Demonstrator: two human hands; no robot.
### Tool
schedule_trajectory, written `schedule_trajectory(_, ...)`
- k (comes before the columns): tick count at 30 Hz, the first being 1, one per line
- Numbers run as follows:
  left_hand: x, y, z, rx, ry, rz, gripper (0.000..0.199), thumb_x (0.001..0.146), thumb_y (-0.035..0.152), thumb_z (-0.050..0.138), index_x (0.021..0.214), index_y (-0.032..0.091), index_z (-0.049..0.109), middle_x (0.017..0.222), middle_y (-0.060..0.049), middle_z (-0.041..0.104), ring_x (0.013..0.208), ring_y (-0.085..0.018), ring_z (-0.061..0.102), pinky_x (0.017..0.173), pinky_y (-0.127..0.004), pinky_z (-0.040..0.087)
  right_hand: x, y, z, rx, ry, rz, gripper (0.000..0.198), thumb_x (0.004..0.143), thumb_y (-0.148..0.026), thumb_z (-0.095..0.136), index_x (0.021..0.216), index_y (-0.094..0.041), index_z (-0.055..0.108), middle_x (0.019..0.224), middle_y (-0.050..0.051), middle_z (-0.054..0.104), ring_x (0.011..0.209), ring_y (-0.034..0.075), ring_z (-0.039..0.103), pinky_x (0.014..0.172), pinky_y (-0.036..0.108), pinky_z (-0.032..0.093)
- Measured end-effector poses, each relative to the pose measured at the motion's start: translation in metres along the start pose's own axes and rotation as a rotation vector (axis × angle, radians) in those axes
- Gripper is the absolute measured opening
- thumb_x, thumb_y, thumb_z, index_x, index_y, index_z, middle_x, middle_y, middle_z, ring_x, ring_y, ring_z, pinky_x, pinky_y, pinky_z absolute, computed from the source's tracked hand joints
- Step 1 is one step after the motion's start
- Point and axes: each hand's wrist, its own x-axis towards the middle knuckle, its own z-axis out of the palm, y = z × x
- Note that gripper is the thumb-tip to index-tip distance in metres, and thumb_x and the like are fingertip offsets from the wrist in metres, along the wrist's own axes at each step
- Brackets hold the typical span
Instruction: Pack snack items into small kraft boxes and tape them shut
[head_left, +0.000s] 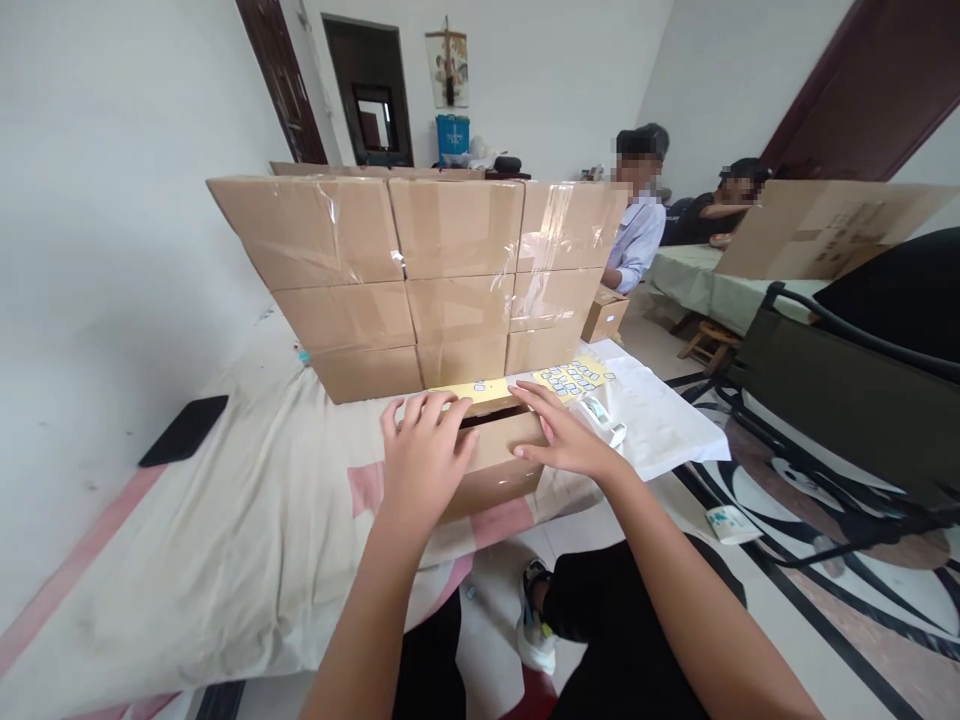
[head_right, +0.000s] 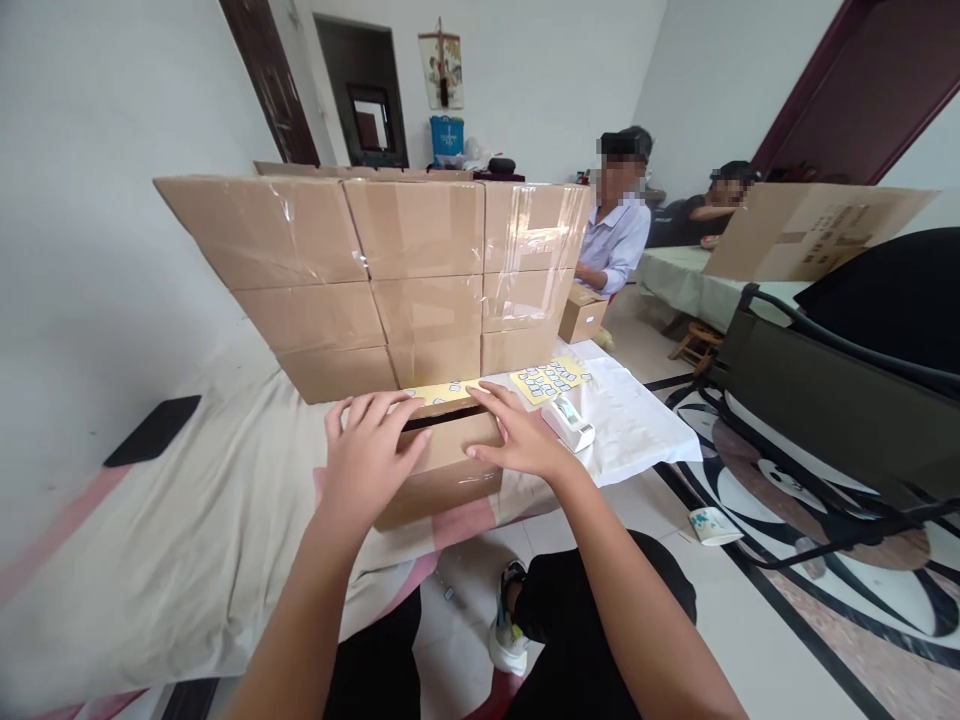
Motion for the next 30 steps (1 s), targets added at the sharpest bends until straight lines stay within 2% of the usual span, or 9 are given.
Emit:
schedule_trajectory(3,0.019,0.003,0.006,0.049,-0.129,0.082,0.019,0.098,0.026,0.059,0.115,0.026,0.069,0.112,-0.005,0.073,0.108,-0.028,0.062,0.105,-0.051,0.034,-0.003,-0.005,-0.002,-0.008,-0.014,0.029,0.084,0.088,-0.046,0.075,0.160,-0.033,0.035,0.166,0.011,0.028,0.156,0.030,0.026,0.126,0.051,0.028)
schedule_trajectory(6,0.026,0.003,0.012,0.074,-0.167,0.150,0.018,0.101,0.026,0.055,0.101,0.027,0.073,0.102,-0.002,0.074,0.099,-0.025,0.063,0.099,-0.048,0.035,-0.006,-0.015,-0.004,-0.034,0.002,0.050,0.084,0.086,-0.044,0.076,0.159,-0.031,0.036,0.163,0.012,0.031,0.152,0.030,0.032,0.123,0.049,0.032)
schedule_trajectory(10,0.022,0.005,0.016,0.099,-0.063,0.203,0.025,0.103,0.023,0.052,0.088,0.026,0.071,0.093,0.000,0.074,0.095,-0.023,0.063,0.095,-0.046,0.035,-0.008,-0.029,-0.004,-0.092,0.107,0.182,0.090,0.078,-0.046,0.082,0.153,-0.020,0.040,0.146,0.017,0.047,0.132,0.032,0.051,0.106,0.046,0.047)
schedule_trajectory(13,0.017,0.006,0.021,0.099,0.007,0.227,0.023,0.102,0.022,0.053,0.087,0.025,0.070,0.091,0.001,0.074,0.095,-0.023,0.063,0.094,-0.045,0.036,-0.007,-0.034,-0.001,-0.114,0.245,0.381,0.059,0.079,-0.047,0.079,0.122,-0.013,0.056,0.112,0.012,0.063,0.099,0.026,0.063,0.084,0.039,0.051)
schedule_trajectory(16,0.013,0.007,0.025,0.083,0.044,0.218,0.022,0.102,0.023,0.054,0.090,0.025,0.071,0.092,0.000,0.075,0.092,-0.023,0.063,0.091,-0.044,0.037,-0.005,-0.031,0.003,-0.075,0.262,0.459,0.031,0.080,-0.042,0.077,0.086,-0.018,0.058,0.083,0.002,0.062,0.074,0.018,0.057,0.067,0.031,0.042)
schedule_trajectory(19,0.010,0.007,0.024,0.054,0.035,0.215,0.021,0.102,0.025,0.054,0.097,0.026,0.073,0.095,-0.001,0.075,0.093,-0.022,0.064,0.090,-0.042,0.037,-0.004,-0.026,0.006,0.006,0.253,0.442,0.030,0.077,-0.033,0.076,0.066,-0.019,0.051,0.074,-0.001,0.057,0.069,0.014,0.052,0.061,0.027,0.035)
schedule_trajectory(24,0.006,0.003,0.020,-0.001,-0.009,0.199,0.024,0.102,0.028,0.051,0.096,0.028,0.075,0.100,0.000,0.077,0.095,-0.022,0.067,0.090,-0.042,0.038,-0.005,-0.022,0.008,0.220,0.213,0.457,0.031,0.077,-0.029,0.073,0.061,-0.020,0.048,0.061,-0.005,0.049,0.062,0.011,0.046,0.056,0.025,0.029)
schedule_trajectory(28,0.001,-0.002,0.023,-0.071,-0.048,0.164,0.026,0.103,0.031,0.048,0.097,0.029,0.074,0.103,0.001,0.078,0.093,-0.021,0.069,0.093,-0.040,0.041,-0.005,-0.022,0.011,0.264,0.218,0.468,0.029,0.076,-0.027,0.074,0.062,-0.019,0.049,0.061,-0.006,0.049,0.062,0.011,0.044,0.056,0.025,0.030)
schedule_trajectory(30,-0.002,-0.003,0.026,-0.081,-0.091,0.115,0.026,0.102,0.033,0.048,0.097,0.030,0.074,0.104,0.003,0.078,0.092,-0.022,0.068,0.089,-0.038,0.044,-0.005,-0.023,0.013,0.261,0.233,0.488,0.027,0.076,-0.025,0.074,0.064,-0.019,0.050,0.062,-0.005,0.050,0.063,0.011,0.046,0.056,0.025,0.030)
